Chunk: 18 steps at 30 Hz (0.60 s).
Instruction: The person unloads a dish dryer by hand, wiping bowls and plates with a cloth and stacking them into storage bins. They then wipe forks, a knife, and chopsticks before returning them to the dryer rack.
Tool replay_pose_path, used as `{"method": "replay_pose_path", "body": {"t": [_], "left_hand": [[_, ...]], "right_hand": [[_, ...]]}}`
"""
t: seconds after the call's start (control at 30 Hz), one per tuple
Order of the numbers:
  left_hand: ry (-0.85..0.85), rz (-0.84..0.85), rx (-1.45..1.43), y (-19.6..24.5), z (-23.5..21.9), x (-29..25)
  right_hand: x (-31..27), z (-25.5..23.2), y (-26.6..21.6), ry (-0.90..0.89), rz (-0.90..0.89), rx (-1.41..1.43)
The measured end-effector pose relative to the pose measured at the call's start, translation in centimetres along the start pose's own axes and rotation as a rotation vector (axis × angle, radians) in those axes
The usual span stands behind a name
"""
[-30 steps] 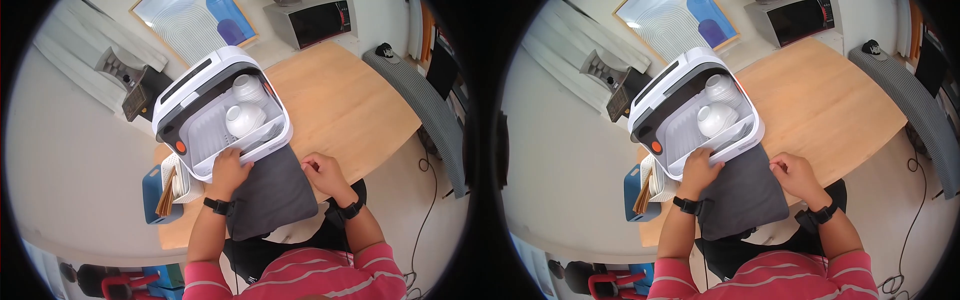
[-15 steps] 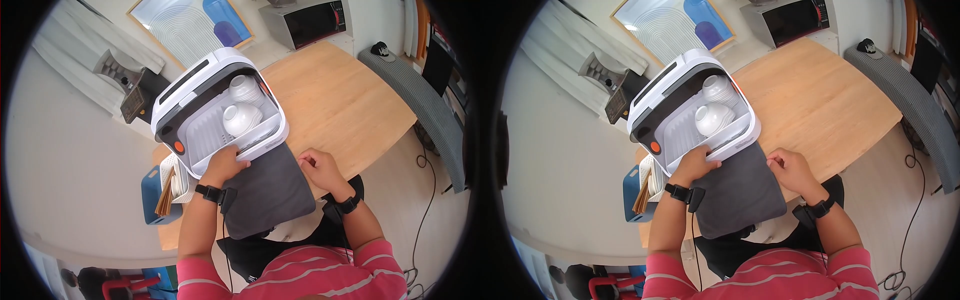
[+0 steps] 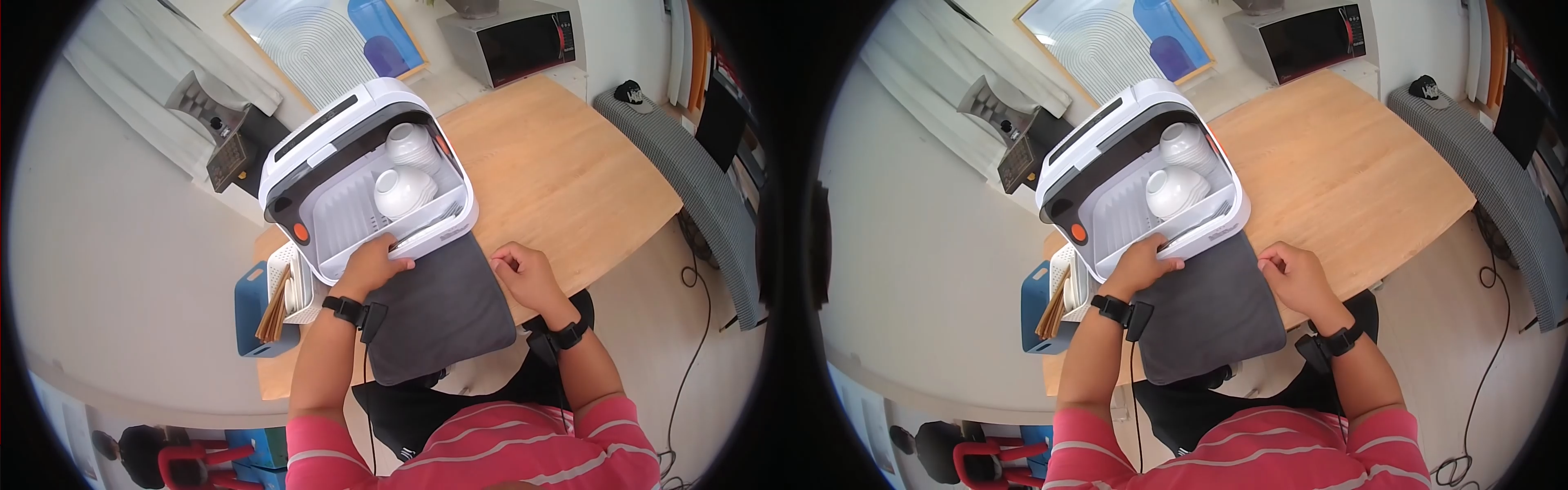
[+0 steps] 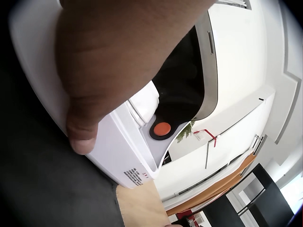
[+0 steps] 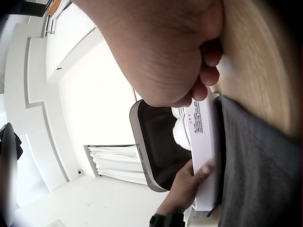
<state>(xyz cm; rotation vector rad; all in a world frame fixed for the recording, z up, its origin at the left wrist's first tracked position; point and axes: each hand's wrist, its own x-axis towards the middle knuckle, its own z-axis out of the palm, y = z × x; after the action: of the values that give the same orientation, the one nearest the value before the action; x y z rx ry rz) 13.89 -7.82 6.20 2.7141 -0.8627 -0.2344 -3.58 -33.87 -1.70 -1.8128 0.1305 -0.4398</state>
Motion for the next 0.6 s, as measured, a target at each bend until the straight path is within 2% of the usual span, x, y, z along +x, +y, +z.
{"method": "replay_pose_path", "body": {"t": [0.03,0.1,0.23,0.3,0.33,0.4,0.6], "left_hand": [[0.005,0.002,0.000,-0.1,0.1,-0.2],[0.124,0.076,0.023,-0.3,0.8,-0.5],[0.211,0.066,0.047,-0.8,2.0,-0.6],[0.352,0.150,0.094,-0.8,2.6,-0.7],[0.357,0.149,0.092,-0.7,2.9,-0.8],[0.525,0.169,0.127,-0.4,3.4,-1.2],[0.616,0.149,0.067,-0.6,3.9,-0.9]], "right_hand": [[0.0,0.0,-0.1,0.006,0.003,-0.003],[0.0,-0.1,-0.2,0.014,0.004,-0.009],[0.0,0.1,0.1,0.004,0.002,-0.010],[0.1,0.1,0.2,0.001,-0.006,-0.024],[0.1,0.1,0.3,0.005,0.006,-0.022],[0.0,0.2,0.2,0.010,0.016,-0.023],[0.0,0.2,0.3,0.003,0.022,-0.029]]}}
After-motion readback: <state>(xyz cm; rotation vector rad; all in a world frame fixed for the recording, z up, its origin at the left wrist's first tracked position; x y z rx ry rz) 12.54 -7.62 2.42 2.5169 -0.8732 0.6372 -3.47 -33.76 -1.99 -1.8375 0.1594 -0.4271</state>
